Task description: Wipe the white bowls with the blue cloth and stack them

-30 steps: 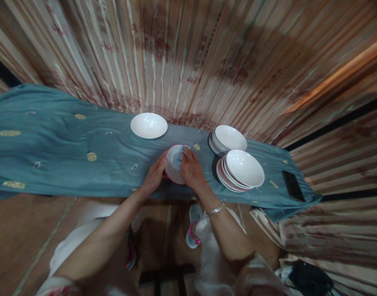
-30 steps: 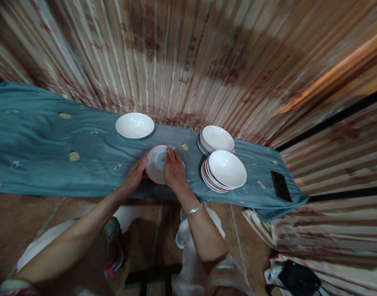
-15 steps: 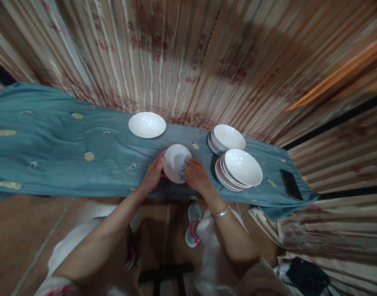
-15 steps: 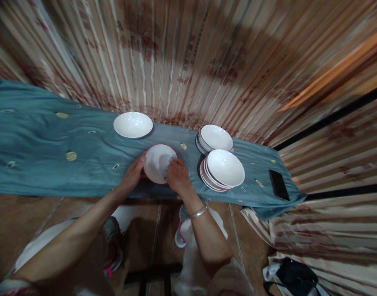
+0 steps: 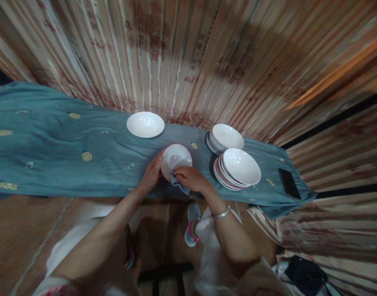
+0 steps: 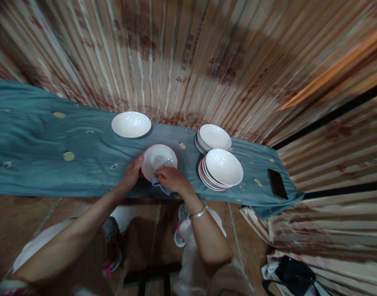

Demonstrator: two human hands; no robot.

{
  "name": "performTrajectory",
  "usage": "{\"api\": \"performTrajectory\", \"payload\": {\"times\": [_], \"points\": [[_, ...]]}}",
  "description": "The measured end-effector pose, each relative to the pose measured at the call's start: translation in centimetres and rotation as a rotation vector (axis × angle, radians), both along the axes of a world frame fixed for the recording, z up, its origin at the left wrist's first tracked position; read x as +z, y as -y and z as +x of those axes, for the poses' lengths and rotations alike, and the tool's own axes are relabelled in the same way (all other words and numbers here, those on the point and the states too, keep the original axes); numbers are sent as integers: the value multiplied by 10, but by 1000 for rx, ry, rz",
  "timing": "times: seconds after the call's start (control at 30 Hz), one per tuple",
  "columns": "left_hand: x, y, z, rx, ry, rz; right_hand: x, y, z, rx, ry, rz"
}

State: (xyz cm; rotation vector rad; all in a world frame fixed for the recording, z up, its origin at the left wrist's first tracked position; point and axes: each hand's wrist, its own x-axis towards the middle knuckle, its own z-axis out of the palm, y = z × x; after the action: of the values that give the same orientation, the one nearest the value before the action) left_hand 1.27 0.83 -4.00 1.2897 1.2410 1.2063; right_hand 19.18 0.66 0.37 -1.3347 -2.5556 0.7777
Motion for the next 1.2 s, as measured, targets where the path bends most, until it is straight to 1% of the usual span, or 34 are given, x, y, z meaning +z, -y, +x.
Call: {"api": "performTrajectory", "payload": {"times": [0.07, 0.17, 0.3, 0.5, 0.63, 0.93, 1.07, 1.2], "points": [[1, 0, 0, 4, -4, 18, 0, -1, -3, 7, -54, -15], [2, 0, 1, 10, -4, 6, -1, -2, -9, 8, -123, -32], [4, 0, 1, 37, -25, 5, -6, -3, -16, -28, -212, -40], [0, -1, -1, 27, -27, -10, -17, -4, -25, -84, -315, 27], [-5, -1, -2, 13, 13, -54, -20, -4, -29, -79, -328, 70], [-7, 0, -1, 0, 19, -52, -37, -10, -29, -86, -364, 144], [-6, 1, -1, 20, 30, -69, -40, -11, -28, -125, -314, 169], [0, 3, 1, 24, 114, -136, -39, -11, -26, -146, -232, 195]]}}
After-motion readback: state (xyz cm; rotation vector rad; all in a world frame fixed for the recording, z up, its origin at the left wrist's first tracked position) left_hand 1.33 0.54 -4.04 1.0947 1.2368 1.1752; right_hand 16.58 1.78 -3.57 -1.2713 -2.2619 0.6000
